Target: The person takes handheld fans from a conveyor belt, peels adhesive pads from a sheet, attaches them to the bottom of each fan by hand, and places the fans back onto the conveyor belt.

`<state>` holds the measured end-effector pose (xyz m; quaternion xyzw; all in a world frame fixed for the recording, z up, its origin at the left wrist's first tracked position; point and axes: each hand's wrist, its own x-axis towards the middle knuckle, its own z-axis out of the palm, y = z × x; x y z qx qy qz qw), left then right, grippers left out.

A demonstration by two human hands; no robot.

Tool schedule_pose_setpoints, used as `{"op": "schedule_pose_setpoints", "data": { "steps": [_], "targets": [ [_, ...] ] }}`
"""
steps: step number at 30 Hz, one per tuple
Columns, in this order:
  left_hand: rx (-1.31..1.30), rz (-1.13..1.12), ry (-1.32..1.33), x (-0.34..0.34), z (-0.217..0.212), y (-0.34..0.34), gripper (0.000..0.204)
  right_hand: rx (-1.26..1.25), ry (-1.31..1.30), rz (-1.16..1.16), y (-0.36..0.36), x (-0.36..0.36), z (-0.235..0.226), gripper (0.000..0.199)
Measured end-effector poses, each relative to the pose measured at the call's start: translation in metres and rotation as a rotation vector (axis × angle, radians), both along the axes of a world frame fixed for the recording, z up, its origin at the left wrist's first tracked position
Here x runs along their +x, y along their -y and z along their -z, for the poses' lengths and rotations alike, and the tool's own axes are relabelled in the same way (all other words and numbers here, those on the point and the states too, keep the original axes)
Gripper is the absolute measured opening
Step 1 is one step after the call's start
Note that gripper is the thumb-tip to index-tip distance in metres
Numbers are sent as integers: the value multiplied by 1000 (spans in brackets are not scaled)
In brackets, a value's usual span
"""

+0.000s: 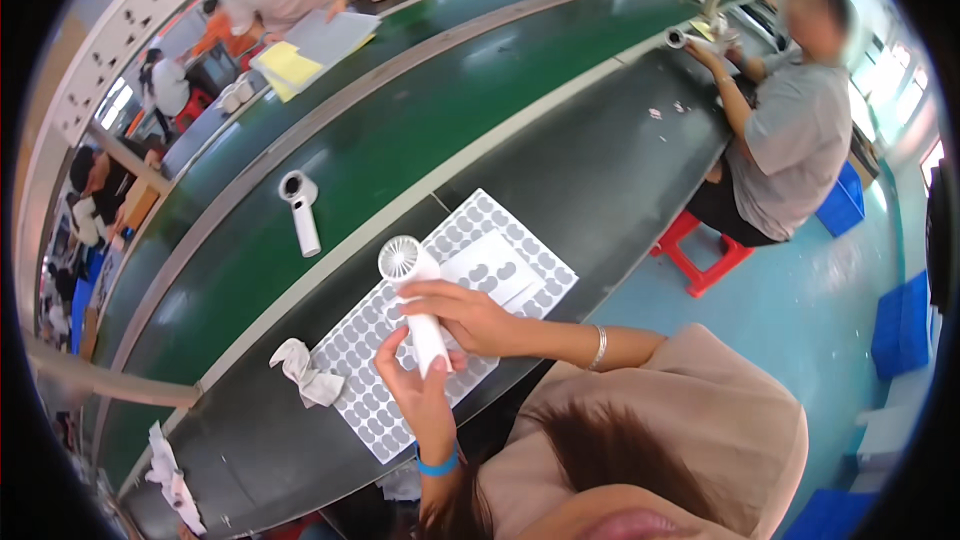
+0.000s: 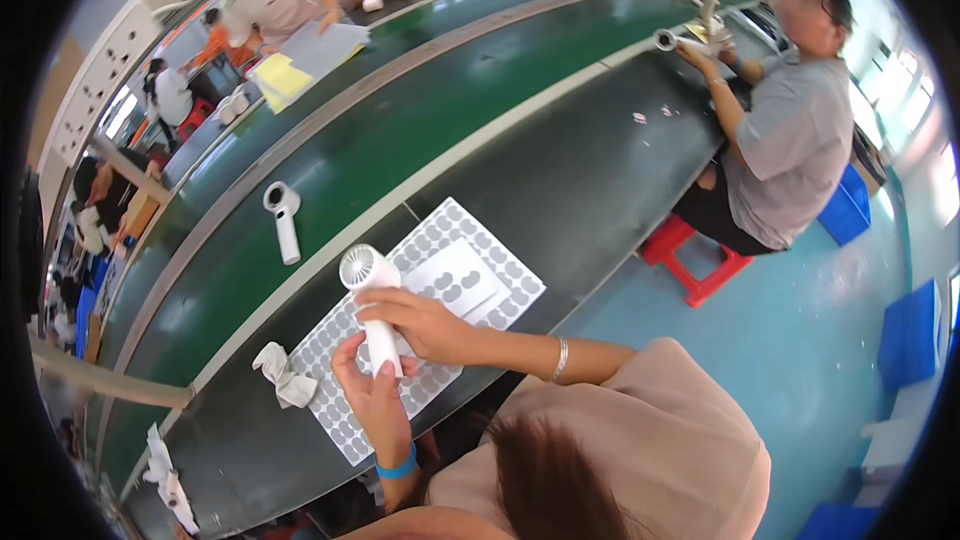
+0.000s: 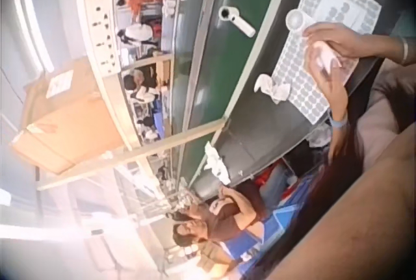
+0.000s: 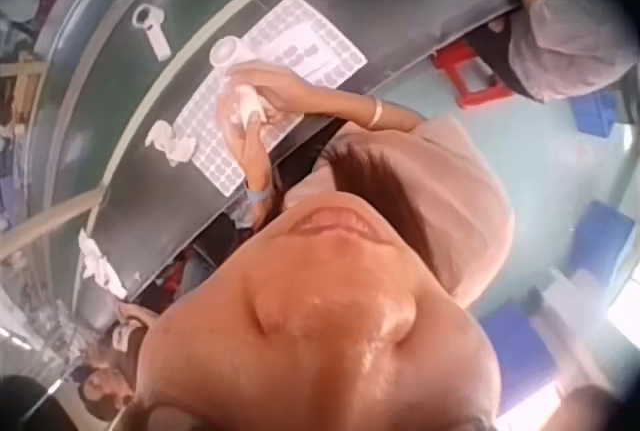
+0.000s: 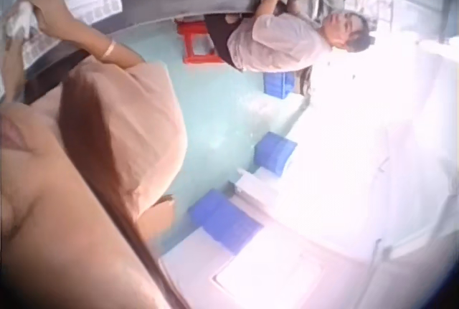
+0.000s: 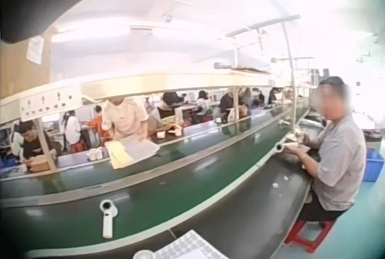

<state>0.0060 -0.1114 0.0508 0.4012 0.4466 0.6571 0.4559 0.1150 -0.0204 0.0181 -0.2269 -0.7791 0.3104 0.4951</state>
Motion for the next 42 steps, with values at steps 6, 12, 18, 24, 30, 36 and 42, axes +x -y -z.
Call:
{"op": "schedule_pose_setpoints", "data": {
  "steps": [6,12,18,24,30,36,42],
  "targets": [
    [-363,569,353,-22,9,-50,46,-22,-30,-126,-32,18,-9,46],
    [-212,598,320,-22,4,-87,41,-482,-485,-280,-35,11,-21,61],
    [-187,604,258,-27,6,-81,56,-881,-215,-283,-45,10,-44,59],
    [-124,594,206,-32,22,-84,60,-885,-64,-362,-61,3,-45,57],
    [-99,533,207,-42,35,-87,61,-930,-78,-517,-74,-5,-28,65],
    [-140,525,220,-44,36,-90,61,-927,-87,-571,-81,-6,-19,64],
    [-148,493,196,-42,36,-88,65,-978,31,-418,-78,-10,-16,60]
  ]
}}
